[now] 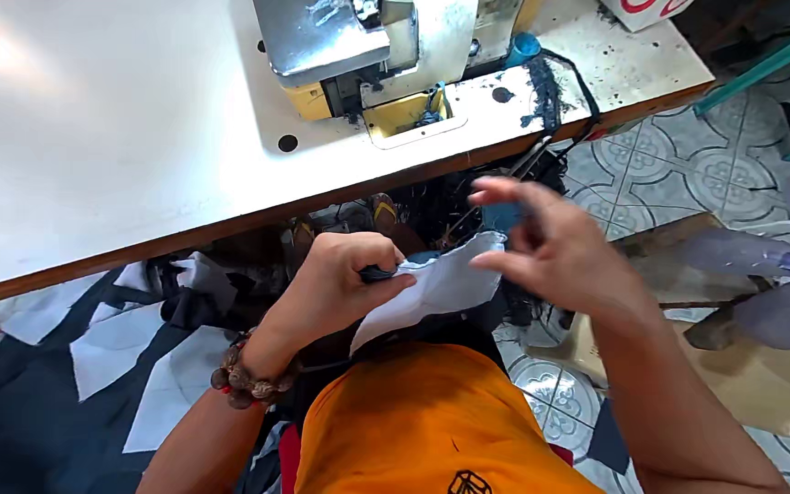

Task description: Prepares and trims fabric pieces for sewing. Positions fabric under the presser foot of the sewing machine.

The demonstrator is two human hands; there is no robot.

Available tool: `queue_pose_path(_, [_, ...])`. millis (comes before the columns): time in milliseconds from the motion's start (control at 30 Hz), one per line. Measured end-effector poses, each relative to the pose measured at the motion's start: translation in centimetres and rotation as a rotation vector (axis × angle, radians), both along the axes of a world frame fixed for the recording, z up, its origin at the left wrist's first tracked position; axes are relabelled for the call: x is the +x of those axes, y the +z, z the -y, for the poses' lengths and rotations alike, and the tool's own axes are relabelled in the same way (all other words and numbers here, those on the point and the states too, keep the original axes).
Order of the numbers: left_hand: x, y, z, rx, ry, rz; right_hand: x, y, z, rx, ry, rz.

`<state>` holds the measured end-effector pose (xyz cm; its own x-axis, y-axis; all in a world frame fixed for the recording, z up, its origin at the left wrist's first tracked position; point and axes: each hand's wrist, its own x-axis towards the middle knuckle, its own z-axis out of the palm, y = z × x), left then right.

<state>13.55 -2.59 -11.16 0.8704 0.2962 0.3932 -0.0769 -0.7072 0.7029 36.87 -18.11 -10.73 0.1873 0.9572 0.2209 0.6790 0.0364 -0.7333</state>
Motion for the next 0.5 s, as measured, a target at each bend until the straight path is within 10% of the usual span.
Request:
queue_pose_path(300, [-9.3,3.2,-4.3,-0.062,-0.206,-0.255,-3.0,0.9,-5.6,-0.079,0.756,-0.325])
queue_pose_path(500, [-20.6,2.7,-6.7,0.303,0.008,-0.595,6.0,-1.0,-3.0,-0.318,0.293,-0.083])
